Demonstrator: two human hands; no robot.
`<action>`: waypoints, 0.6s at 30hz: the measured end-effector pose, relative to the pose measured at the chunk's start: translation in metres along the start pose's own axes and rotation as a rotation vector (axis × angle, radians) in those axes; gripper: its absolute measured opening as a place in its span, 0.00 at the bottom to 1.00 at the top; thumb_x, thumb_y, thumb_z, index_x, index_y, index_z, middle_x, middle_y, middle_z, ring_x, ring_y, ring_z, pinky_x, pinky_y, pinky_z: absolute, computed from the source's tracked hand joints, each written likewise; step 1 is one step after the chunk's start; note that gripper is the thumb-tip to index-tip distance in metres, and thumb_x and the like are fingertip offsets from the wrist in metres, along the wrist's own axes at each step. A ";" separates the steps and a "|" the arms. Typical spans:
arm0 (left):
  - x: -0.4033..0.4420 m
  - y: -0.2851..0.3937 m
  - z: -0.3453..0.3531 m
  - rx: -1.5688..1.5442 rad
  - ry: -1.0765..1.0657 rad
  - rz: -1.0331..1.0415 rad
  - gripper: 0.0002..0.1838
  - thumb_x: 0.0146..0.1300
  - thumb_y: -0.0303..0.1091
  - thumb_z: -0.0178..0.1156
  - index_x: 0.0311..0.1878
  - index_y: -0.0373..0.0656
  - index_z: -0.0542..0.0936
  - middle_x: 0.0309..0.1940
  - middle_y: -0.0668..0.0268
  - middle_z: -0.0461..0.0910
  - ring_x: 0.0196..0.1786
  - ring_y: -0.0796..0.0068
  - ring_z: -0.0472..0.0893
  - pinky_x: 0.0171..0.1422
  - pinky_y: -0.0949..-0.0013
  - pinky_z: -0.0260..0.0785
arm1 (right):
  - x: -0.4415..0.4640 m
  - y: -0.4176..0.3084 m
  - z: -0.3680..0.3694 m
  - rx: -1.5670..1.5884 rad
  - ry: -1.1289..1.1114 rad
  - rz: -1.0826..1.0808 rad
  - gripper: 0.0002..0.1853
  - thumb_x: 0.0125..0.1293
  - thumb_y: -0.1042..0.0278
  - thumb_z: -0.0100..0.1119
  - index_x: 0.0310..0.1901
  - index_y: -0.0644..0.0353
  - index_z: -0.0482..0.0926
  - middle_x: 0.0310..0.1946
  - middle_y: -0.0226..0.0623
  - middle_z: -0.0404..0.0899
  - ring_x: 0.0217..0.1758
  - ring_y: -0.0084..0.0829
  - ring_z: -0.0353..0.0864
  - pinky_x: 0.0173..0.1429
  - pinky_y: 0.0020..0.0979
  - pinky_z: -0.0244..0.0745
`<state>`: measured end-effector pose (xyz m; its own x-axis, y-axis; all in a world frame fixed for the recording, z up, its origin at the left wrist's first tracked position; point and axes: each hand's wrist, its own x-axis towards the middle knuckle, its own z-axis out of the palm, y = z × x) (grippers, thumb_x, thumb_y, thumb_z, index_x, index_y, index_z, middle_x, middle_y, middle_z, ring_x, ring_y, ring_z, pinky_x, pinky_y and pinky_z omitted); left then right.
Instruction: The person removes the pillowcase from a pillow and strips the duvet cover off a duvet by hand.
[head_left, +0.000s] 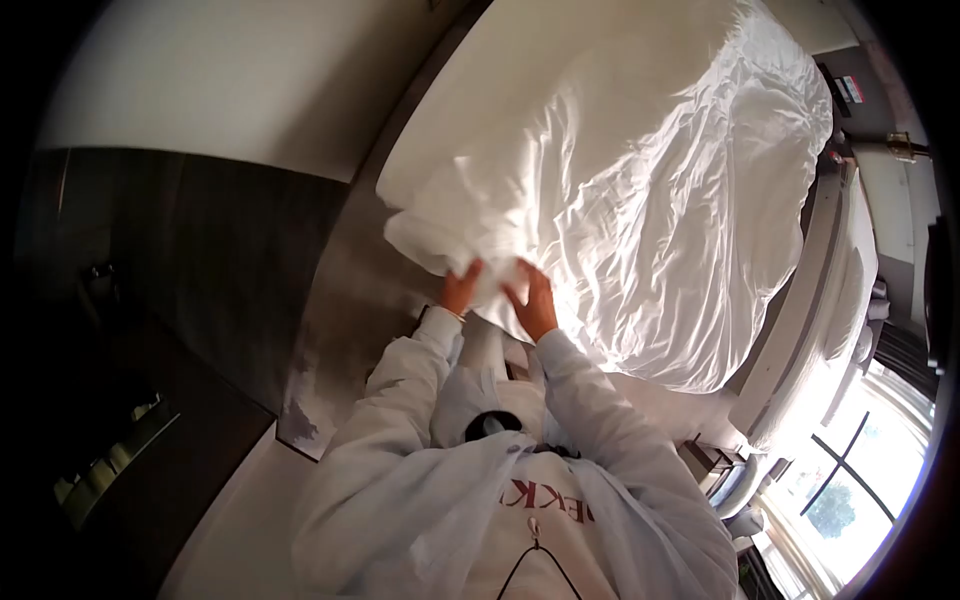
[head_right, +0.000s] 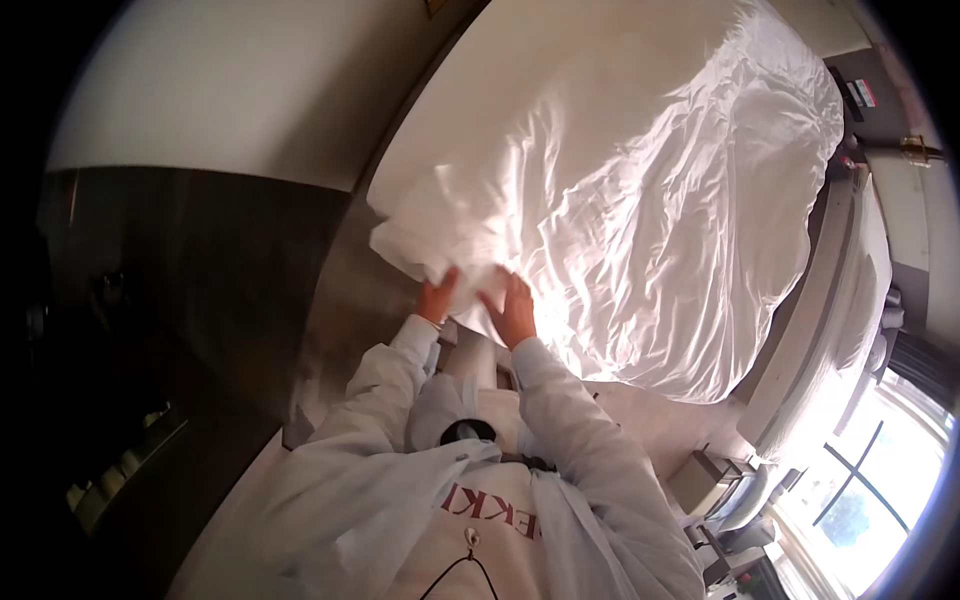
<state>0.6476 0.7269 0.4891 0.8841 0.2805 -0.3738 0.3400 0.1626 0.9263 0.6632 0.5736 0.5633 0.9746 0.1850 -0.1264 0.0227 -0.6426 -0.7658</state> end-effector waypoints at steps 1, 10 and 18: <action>-0.019 0.048 0.017 0.090 -0.100 0.167 0.19 0.58 0.44 0.56 0.42 0.36 0.76 0.34 0.58 0.78 0.33 0.65 0.77 0.40 0.67 0.68 | 0.004 -0.002 0.000 0.010 0.120 0.017 0.20 0.56 0.61 0.55 0.48 0.61 0.67 0.45 0.48 0.69 0.50 0.44 0.67 0.53 0.37 0.61; -0.105 0.191 0.134 0.738 -0.714 1.342 0.11 0.51 0.37 0.51 0.38 0.49 0.75 0.30 0.60 0.77 0.30 0.61 0.78 0.37 0.60 0.72 | 0.008 0.034 -0.304 0.203 0.844 -0.020 0.13 0.64 0.67 0.47 0.42 0.70 0.72 0.32 0.29 0.74 0.29 0.17 0.67 0.32 0.19 0.68; -0.166 0.180 0.170 0.907 -1.058 1.334 0.17 0.55 0.36 0.45 0.48 0.61 0.71 0.29 0.71 0.78 0.35 0.70 0.78 0.59 0.55 0.58 | -0.035 0.020 -0.384 -1.011 0.836 0.134 0.21 0.56 0.63 0.54 0.53 0.48 0.68 0.44 0.36 0.72 0.52 0.40 0.65 0.54 0.42 0.60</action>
<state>0.6164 0.5491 0.7265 0.3617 -0.8671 0.3425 -0.8844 -0.2029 0.4203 0.7147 0.2692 0.7946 0.8171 -0.2013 0.5403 -0.2843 -0.9559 0.0738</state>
